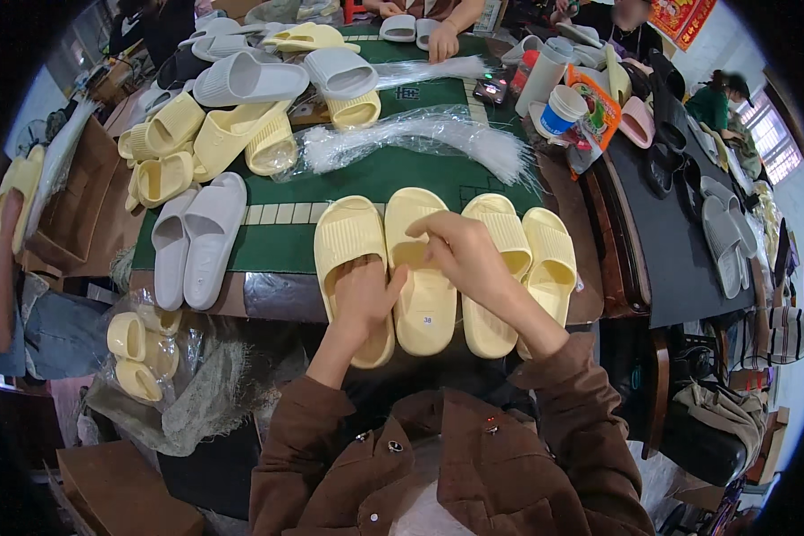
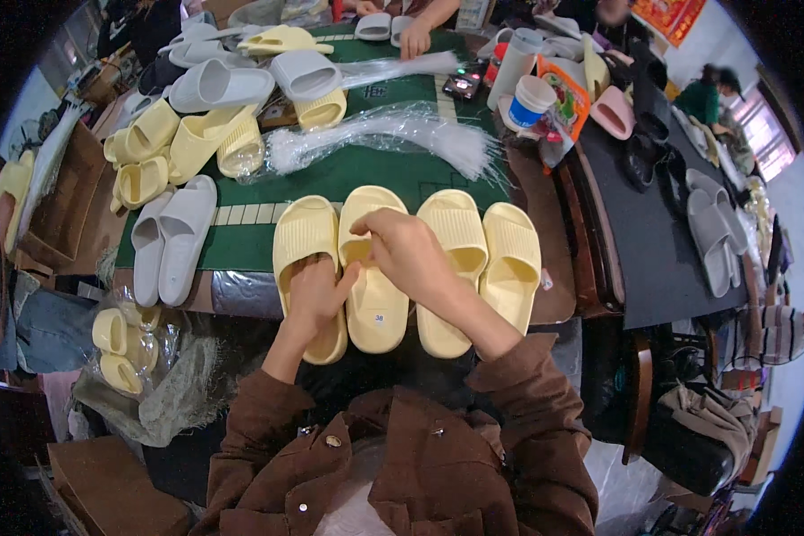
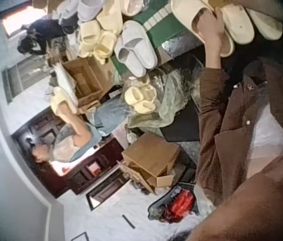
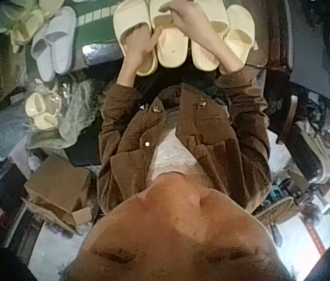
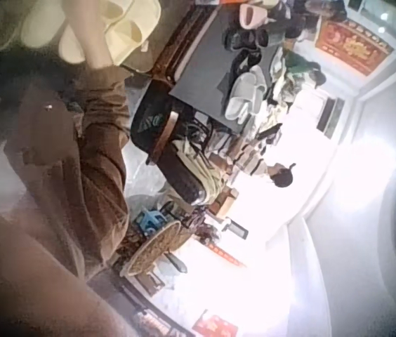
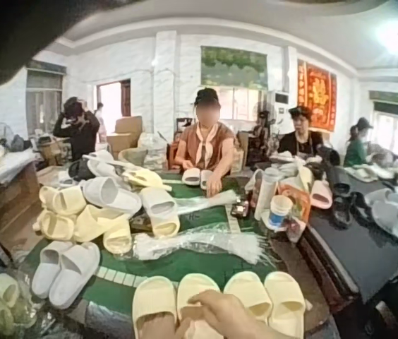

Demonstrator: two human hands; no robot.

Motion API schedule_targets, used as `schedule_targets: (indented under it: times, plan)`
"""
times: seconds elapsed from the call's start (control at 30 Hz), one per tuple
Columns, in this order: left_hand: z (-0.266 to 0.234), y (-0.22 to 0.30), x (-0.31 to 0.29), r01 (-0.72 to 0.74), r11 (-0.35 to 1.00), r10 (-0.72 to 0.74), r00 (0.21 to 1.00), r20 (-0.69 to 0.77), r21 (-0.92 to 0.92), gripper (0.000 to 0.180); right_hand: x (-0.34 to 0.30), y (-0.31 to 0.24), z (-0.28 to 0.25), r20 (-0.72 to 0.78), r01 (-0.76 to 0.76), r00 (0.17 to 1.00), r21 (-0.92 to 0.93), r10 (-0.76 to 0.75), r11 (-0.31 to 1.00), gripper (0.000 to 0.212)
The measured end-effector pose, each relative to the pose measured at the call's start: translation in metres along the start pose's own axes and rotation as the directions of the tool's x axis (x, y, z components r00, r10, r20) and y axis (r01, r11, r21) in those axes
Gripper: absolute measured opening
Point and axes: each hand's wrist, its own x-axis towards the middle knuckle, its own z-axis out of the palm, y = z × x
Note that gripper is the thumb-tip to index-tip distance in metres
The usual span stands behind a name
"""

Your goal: The person assembles plastic slippers by inserting small white fasteners into pre-drilled holes on the sole. They handle black, white, and yellow slippers, picking up pairs, inserting fasteners, and placing them back on the table. The task is performed by hand without additional tools.

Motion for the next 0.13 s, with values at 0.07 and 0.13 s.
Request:
schedule_targets:
  times: [0.07,0.13]
  plan:
    - [0.007,-0.005,0.000,-0.049,0.998,0.051,0.995,-0.089,0.028,0.056,0.016,0.008,0.007,-0.073,0.053,0.996,-0.014,-0.054,0.999,0.034]
    - [0.010,-0.006,0.001,-0.049,0.998,0.055,0.988,-0.147,0.040,0.056,0.034,0.023,0.018,-0.107,0.091,0.990,-0.024,-0.093,0.996,0.041]
